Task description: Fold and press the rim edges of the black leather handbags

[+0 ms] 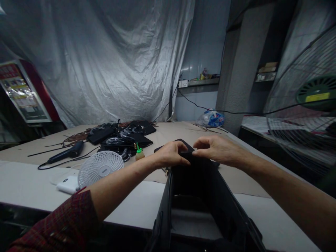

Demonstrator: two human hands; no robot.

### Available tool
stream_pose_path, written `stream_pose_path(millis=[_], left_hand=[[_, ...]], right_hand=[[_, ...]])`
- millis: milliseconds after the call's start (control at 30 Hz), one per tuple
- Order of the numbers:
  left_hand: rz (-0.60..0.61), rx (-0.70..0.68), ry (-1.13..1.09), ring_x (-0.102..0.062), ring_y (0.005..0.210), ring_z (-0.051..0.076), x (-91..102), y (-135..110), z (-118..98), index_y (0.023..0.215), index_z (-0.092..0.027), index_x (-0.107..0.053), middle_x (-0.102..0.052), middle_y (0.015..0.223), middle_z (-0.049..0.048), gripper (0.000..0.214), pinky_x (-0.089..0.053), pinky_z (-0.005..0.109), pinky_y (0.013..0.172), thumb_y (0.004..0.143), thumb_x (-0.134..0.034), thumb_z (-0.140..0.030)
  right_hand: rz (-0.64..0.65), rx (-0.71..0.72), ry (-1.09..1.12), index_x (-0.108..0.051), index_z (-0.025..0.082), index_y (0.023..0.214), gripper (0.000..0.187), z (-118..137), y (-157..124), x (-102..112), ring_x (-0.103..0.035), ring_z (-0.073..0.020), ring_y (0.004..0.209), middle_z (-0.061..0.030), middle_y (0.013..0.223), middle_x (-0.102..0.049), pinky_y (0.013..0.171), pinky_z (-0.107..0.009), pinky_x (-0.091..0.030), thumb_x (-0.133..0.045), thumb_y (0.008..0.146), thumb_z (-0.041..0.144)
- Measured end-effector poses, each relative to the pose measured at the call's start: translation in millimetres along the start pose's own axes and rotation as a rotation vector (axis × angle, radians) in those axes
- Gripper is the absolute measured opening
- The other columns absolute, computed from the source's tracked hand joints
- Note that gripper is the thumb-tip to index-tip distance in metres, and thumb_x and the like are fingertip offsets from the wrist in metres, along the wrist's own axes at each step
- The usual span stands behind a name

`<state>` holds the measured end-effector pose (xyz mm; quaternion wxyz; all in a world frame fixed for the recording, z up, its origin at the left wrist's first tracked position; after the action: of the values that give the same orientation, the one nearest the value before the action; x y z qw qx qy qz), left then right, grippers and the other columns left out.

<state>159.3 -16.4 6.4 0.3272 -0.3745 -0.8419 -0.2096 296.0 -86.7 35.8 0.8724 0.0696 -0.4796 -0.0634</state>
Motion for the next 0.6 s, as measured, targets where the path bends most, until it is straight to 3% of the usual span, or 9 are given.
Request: stream_pose_path(millis=[100,233,433,600], left_hand=[[0.058,0.092,-0.077,-0.060,0.076,0.015,-0.4,-17.2,6.7,0.104,-0.018,-0.062,-0.066,0.088,0.0012,0.050,-0.044,0.022,0.061,0.058,-0.077,-0.031],[0.028,0.211,-0.154,-0.056,0.068,0.013,1.3,-33.9,16.8,0.098,-0.016,-0.062,-0.062,0.078,-0.0006,0.041,-0.039,0.021,0.055,0.061,-0.073,-0.028],[0.009,0.215,-0.189,-0.056,0.071,0.014,0.9,-29.0,22.0,0.098,-0.016,-0.063,-0.062,0.080,0.0003,0.044,-0.040,0.022,0.059,0.060,-0.076,-0.032],[0.102,0.126,-0.429,-0.058,0.079,0.016,5.8,-33.3,21.2,0.100,-0.015,-0.063,-0.064,0.090,0.0050,0.053,-0.044,0.026,0.069,0.069,-0.069,-0.056]], right_hand=[[0.032,-0.033,-0.088,-0.070,0.020,0.084,0.015,4.0,0.4,-7.3,-0.063,-0.0167,0.072,-0.0001,0.077,-0.070,0.063,-0.027,-0.044,-0.058,0.077,0.023],[0.037,-0.006,-0.095,-0.072,0.021,0.083,0.016,6.8,6.9,-9.8,-0.063,-0.0160,0.072,0.0008,0.076,-0.071,0.062,-0.026,-0.043,-0.058,0.076,0.021],[0.064,0.210,-0.191,-0.075,0.023,0.081,0.019,27.7,15.3,-23.7,-0.061,-0.0163,0.075,-0.0008,0.080,-0.071,0.066,-0.025,-0.041,-0.058,0.078,0.031],[-0.071,0.056,-0.289,-0.072,0.023,0.072,0.024,13.5,3.7,-3.2,-0.056,-0.0147,0.062,-0.0001,0.065,-0.065,0.057,-0.027,-0.035,-0.053,0.080,0.035]])
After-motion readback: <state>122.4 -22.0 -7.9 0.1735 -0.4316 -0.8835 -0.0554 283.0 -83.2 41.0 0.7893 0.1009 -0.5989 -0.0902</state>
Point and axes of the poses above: each hand's wrist, its own y-axis towards the middle knuckle, its own x-axis out of the back of the hand, z = x × y, the point moved 6 cm from there along y, towards the middle knuckle
